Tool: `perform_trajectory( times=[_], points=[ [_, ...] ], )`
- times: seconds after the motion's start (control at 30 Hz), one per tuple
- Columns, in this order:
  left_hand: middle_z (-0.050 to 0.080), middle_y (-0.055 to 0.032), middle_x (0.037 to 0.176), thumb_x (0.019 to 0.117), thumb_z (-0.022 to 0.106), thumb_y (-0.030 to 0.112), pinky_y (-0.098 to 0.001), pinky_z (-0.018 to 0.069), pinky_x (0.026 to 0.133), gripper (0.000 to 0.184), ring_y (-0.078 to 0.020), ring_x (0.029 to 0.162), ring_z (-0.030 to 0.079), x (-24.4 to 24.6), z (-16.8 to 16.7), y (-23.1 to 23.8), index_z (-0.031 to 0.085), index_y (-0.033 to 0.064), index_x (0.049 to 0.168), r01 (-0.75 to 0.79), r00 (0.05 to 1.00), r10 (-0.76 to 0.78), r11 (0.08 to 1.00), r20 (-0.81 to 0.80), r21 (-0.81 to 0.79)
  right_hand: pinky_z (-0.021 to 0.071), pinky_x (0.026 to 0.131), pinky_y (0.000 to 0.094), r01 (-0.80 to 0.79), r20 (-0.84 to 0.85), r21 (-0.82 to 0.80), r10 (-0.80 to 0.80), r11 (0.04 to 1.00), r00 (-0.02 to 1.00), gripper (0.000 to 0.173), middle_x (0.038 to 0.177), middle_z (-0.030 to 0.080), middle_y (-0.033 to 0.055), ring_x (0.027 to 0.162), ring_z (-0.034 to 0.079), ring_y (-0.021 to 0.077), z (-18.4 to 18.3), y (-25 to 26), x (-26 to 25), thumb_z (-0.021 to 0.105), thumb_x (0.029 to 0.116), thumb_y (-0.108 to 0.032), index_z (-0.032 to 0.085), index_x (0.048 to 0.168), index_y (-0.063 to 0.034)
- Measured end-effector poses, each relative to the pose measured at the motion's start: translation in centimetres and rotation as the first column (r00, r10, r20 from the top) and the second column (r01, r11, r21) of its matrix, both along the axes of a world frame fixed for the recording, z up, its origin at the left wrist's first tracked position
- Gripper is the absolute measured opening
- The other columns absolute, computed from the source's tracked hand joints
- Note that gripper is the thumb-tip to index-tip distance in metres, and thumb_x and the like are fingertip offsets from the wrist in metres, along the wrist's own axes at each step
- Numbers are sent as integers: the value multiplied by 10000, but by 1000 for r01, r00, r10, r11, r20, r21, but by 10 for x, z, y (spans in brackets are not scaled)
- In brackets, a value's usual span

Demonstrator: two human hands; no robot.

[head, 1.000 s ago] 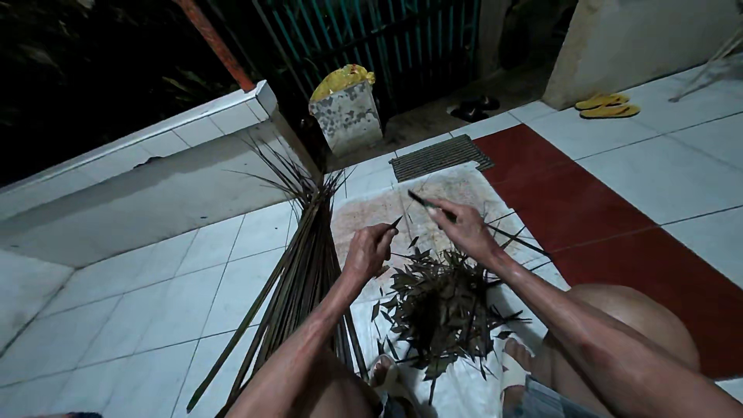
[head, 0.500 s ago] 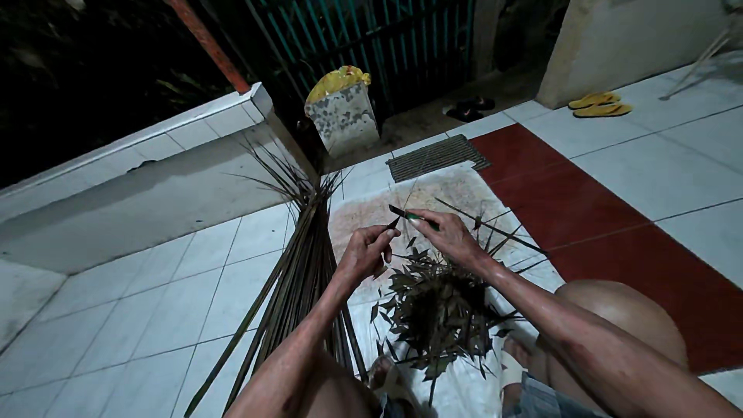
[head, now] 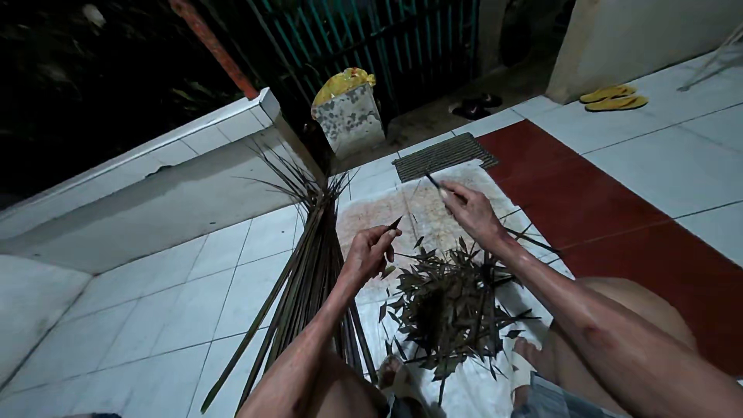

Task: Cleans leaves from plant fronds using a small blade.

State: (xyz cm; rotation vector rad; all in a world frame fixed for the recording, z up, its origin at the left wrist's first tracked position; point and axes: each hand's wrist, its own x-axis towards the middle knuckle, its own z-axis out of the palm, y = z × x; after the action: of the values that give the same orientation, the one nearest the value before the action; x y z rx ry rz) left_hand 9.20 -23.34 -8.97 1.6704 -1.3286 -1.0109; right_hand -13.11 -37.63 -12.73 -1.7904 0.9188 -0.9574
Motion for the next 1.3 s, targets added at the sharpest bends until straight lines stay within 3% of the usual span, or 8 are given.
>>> perform_trajectory(
  times=[0.1, 0.2, 0.5, 0.73, 0.83, 0.9, 1.1, 1.3],
  points=[
    [683, -84, 725, 1109, 486, 273, -233, 406, 390, 331, -103, 420, 494, 0, -1, -2, 702, 67, 1250, 14, 1000, -13, 1000, 13, -11, 503, 579, 345, -175, 23, 109, 174, 978, 984, 372, 852, 674, 69, 626, 576, 160, -7, 8, 7, 534, 1080, -335, 623, 1399, -168],
    [690, -69, 732, 1107, 490, 277, -236, 416, 400, 327, -102, 434, 509, -3, -3, -5, 708, 72, 1239, 33, 998, -31, 999, 61, -28, 522, 622, 348, -252, 5, 65, 252, 966, 968, 369, 850, 671, 60, 656, 593, 155, -15, 13, 15, 532, 1076, -339, 633, 1397, -188],
    [680, -3, 713, 1099, 498, 300, -250, 531, 509, 322, -77, 517, 598, -4, -7, -6, 717, 108, 1237, 59, 916, -6, 991, 401, -120, 533, 659, 467, -86, -152, -59, 76, 994, 985, 339, 851, 684, 70, 674, 617, 214, -9, 12, 17, 527, 1076, -373, 673, 1363, -265],
    [678, 0, 712, 1099, 497, 295, -249, 531, 507, 317, -78, 515, 598, -6, -7, -7, 719, 111, 1231, 63, 911, 1, 988, 412, -141, 484, 558, 452, 93, -41, -21, -94, 995, 995, 359, 790, 628, 107, 590, 548, 242, -9, 0, 6, 505, 1089, -357, 647, 1375, -192],
    [696, -16, 756, 1098, 487, 295, -301, 567, 534, 326, -105, 552, 630, -2, -3, -1, 711, 107, 1244, 52, 903, 17, 987, 429, -150, 573, 666, 403, 7, 37, 12, -8, 1000, 999, 356, 943, 699, 137, 720, 653, 208, -8, 8, 19, 565, 1066, -270, 630, 1356, -75],
    [708, -17, 784, 1097, 480, 312, -329, 580, 529, 331, -120, 568, 648, -8, -4, -6, 707, 122, 1246, 85, 911, -13, 984, 411, -159, 583, 834, 340, -115, 40, 43, 113, 992, 993, 359, 1091, 728, 104, 903, 695, 147, -2, 16, 21, 615, 1032, -298, 671, 1306, -74],
    [692, -3, 710, 1079, 479, 393, -308, 509, 397, 354, -131, 442, 578, -22, -12, -12, 720, 171, 1213, 131, 954, -84, 980, 287, -147, 526, 672, 362, -151, 130, 77, 140, 986, 982, 302, 813, 649, 102, 690, 599, 166, -1, 32, 32, 632, 1013, -277, 688, 1079, 12],
    [688, -91, 728, 1020, 590, 430, -376, 562, 425, 362, -223, 486, 633, -18, -9, -4, 698, 103, 1132, 120, 991, -118, 992, 55, -36, 496, 639, 350, -103, 99, 135, 90, 985, 991, 306, 795, 608, 84, 660, 557, 158, 10, 22, 29, 613, 1026, -295, 672, 1087, -1]
  ],
)
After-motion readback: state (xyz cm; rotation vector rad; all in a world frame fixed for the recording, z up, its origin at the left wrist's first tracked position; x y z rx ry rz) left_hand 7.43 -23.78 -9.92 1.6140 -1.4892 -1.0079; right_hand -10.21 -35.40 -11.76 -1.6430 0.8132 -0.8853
